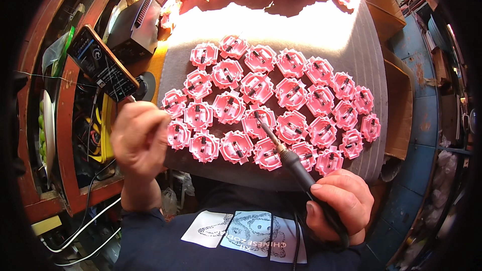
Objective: The person uses a soldering iron to attach small components to pink plastic parts arranged on a workbench. The person handles each part individually, applying heat and solder to secure the components in place.
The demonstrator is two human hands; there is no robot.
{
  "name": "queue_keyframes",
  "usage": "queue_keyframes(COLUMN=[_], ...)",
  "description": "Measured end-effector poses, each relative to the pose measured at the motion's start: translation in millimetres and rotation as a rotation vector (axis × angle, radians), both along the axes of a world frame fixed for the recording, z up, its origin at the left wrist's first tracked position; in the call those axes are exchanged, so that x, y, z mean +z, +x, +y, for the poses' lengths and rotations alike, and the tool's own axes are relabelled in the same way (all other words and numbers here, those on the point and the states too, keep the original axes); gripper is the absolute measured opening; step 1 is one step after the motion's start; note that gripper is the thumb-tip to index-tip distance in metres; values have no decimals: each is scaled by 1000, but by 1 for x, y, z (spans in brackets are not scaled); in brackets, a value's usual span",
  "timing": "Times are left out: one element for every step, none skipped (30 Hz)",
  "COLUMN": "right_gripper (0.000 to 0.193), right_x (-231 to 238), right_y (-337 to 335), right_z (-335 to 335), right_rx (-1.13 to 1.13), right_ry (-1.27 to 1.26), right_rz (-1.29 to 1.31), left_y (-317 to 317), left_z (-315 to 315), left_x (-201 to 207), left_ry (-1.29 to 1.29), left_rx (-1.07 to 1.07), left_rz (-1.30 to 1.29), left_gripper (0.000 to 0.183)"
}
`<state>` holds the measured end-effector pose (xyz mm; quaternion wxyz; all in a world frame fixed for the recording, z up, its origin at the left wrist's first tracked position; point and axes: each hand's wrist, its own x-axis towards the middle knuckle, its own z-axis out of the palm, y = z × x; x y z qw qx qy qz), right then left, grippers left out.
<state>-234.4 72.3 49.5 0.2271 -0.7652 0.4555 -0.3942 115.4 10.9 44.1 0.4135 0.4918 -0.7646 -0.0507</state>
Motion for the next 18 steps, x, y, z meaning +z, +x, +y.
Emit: queue_keyframes(right_gripper=[28, 28, 28, 29, 29, 30, 30, 31, 31, 32, 32, 33, 34, 34, 34, 35, 35, 35], right_x=[-3, -5, -5, -5, -5, -6, -7, -8, -6, -7, -8, -7, -6, -6, -7, -8, -9, -8], right_y=[1, 2, 3, 4, 5, 7, 8, 10, 11, 13, 16, 18, 20, 22, 24, 25, 27, 28], right_z=[-2, -4, -4, -5, -6, -7, -8, -10, -11, -14, -16, -18, -20, -22, -25, -28, -30, -32], right_rx=[9, 17, 17, 16, 16, 22, 28, 33, 51, 74, 96, 104, 112, 121, 133, 147, 160, 161], right_ry=[-1, -1, -1, 0, 0, 3, 5, 8, 11, 13, 14, 14, 14, 13, 12, 11, 10, 10], right_rz=[-14, -28, -39, -49, -61, -68, -77, -85, -78, -75, -71, -67, -63, -60, -67, -74, -82, -85], left_y=[9, 15, 17, 18, 17, 16, 13, 10, 4, -2, -6, -10, -11, -11, -13, -14, -16, -17], left_z=[0, 0, -2, -4, -4, -6, -8, -10, -12, -14, -12, -11, -12, -13, -14, -15, -17, -19], left_x=[2, 7, 10, 12, 16, 16, 15, 14, 9, -2, -11, -20, -25, -28, -30, -31, -32, -32], left_ry=[-85, -138, -177, -216, -211, -160, -109, -58, -18, 22, 31, 42, 49, 54, 57, 59, 57, 68], left_rx=[33, 79, 100, 120, 118, 53, -11, -76, -155, -229, -246, -267, -286, -290, -294, -298, -290, -292], left_rz=[-13, -1, 38, 77, 92, 27, -38, -103, -108, -116, -108, -98, -102, -106, -108, -110, -116, -130], left_gripper=[18, 19, 17, 14, 15, 16, 17, 18, 20, 22, 23, 24, 26, 27, 27, 28, 28, 27])
